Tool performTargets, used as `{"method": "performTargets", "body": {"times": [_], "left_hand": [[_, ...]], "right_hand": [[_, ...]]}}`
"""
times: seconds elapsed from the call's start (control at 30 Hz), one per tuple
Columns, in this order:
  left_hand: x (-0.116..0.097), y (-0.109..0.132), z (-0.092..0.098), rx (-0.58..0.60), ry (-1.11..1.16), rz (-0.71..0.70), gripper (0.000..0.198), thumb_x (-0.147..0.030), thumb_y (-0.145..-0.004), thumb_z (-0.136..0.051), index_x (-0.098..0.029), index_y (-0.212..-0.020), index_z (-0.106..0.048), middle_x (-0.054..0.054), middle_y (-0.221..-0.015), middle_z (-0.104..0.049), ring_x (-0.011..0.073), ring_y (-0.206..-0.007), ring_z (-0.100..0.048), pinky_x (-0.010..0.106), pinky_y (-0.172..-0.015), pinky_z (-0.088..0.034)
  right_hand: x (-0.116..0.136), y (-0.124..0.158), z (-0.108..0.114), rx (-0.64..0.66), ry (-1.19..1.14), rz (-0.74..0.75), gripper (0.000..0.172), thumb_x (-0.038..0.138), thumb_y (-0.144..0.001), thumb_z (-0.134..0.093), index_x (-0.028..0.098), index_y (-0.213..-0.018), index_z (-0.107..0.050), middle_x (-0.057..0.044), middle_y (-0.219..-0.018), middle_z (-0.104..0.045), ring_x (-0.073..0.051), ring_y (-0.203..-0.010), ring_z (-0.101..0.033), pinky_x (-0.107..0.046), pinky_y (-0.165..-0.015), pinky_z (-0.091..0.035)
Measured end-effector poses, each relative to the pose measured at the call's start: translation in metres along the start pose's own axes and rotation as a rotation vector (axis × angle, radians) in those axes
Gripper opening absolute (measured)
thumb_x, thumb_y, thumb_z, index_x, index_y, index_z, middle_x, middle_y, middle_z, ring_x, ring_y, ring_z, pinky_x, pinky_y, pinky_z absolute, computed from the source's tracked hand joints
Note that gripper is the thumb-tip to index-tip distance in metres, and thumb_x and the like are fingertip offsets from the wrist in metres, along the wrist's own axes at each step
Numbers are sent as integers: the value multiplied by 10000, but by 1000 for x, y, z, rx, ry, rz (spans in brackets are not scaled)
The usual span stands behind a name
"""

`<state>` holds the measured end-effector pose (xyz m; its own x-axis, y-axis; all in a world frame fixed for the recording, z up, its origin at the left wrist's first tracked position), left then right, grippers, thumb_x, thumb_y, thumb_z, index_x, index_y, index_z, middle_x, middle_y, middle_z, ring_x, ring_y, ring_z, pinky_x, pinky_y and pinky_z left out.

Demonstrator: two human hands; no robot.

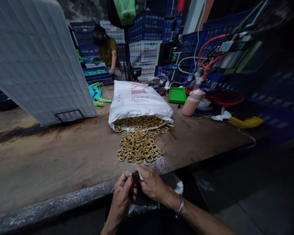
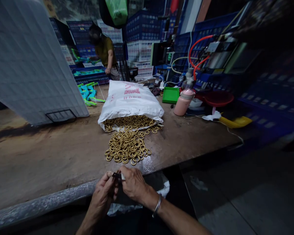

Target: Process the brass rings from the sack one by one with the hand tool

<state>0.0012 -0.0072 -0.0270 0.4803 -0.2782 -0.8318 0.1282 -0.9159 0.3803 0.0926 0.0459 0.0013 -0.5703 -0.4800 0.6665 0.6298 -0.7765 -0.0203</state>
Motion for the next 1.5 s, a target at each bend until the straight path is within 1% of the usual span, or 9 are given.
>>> {"method": "performTargets", "body": {"times": [0.2,0.33,0.47,0.6,0.73,0.97,1.1,1.27,1.5], "left_hand": [[-2,-1,4,-27,-147,-65,271,-439,-710,-577,-193,-704,-464,-66,-512,-479,53,-397,-413,153,-383,-325],[-7,8,2,-44,-187,-78,293,-436,-691,-600,-182,-635,-465,-54,-515,-492,52,-386,-420,159,-376,-330],[-10,21,-8,68,-21,-41,263,-407,-689,-615,-185,-637,-484,-50,-519,-490,58,-368,-407,180,-358,-332],[-6,21,-2,13,205,51,266,-422,-678,-622,-175,-672,-524,-25,-605,-529,51,-403,-393,173,-350,-284],[-3,16,5,-3,237,98,262,-401,-698,-613,-144,-707,-568,16,-718,-581,36,-443,-396,174,-393,-276],[-1,12,10,-9,325,143,249,-312,-647,-672,-212,-839,-550,-34,-649,-563,37,-428,-394,163,-403,-261],[6,7,16,-27,414,179,260,-271,-617,-705,-175,-831,-592,-13,-648,-579,47,-468,-461,154,-407,-302],[7,-2,17,-65,457,177,184,-242,-616,-712,-140,-710,-591,38,-696,-629,104,-568,-568,163,-413,-351],[-5,-20,-3,-18,341,105,292,-239,-602,-712,-173,-845,-562,-1,-680,-611,101,-567,-582,141,-389,-309]], "right_hand": [[7,0,0,90,167,-42,283,66,-655,-381,174,-881,-512,-36,-738,-603,-147,-668,-529,-236,-589,-288],[-4,0,-2,78,263,-86,311,61,-670,-376,157,-946,-483,-58,-774,-610,-165,-681,-538,-253,-589,-280],[-19,-1,0,11,314,-114,288,69,-678,-379,156,-940,-461,-63,-794,-598,-172,-697,-531,-260,-593,-275],[-19,-8,12,-97,332,-142,279,69,-671,-393,175,-922,-457,-47,-807,-589,-157,-706,-523,-253,-603,-274],[-15,-23,23,-195,390,-144,287,107,-716,-404,183,-988,-453,-59,-885,-583,-165,-744,-522,-264,-625,-280],[-13,-42,17,-178,464,-143,195,129,-746,-422,204,-907,-502,-49,-860,-592,-175,-729,-527,-277,-618,-275],[-15,-44,18,-182,445,-153,197,89,-710,-421,197,-843,-518,-41,-823,-602,-155,-691,-526,-263,-595,-265],[-16,-45,28,-275,216,-102,154,111,-692,-440,192,-776,-540,-10,-708,-578,-125,-637,-493,-234,-578,-274],[-23,-45,23,-356,-633,-193,175,323,-736,-478,164,-697,-541,24,-608,-512,-90,-552,-443,-202,-534,-351]]}}
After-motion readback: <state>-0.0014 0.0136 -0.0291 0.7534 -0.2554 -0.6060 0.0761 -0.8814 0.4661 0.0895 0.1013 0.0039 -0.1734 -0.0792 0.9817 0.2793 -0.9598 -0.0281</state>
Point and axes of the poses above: each hand's wrist, its own y-axis away from the middle knuckle, its own z-axis out of the back of the hand, x = y × z, the point moved 6 cm from there along -y, towards the middle knuckle
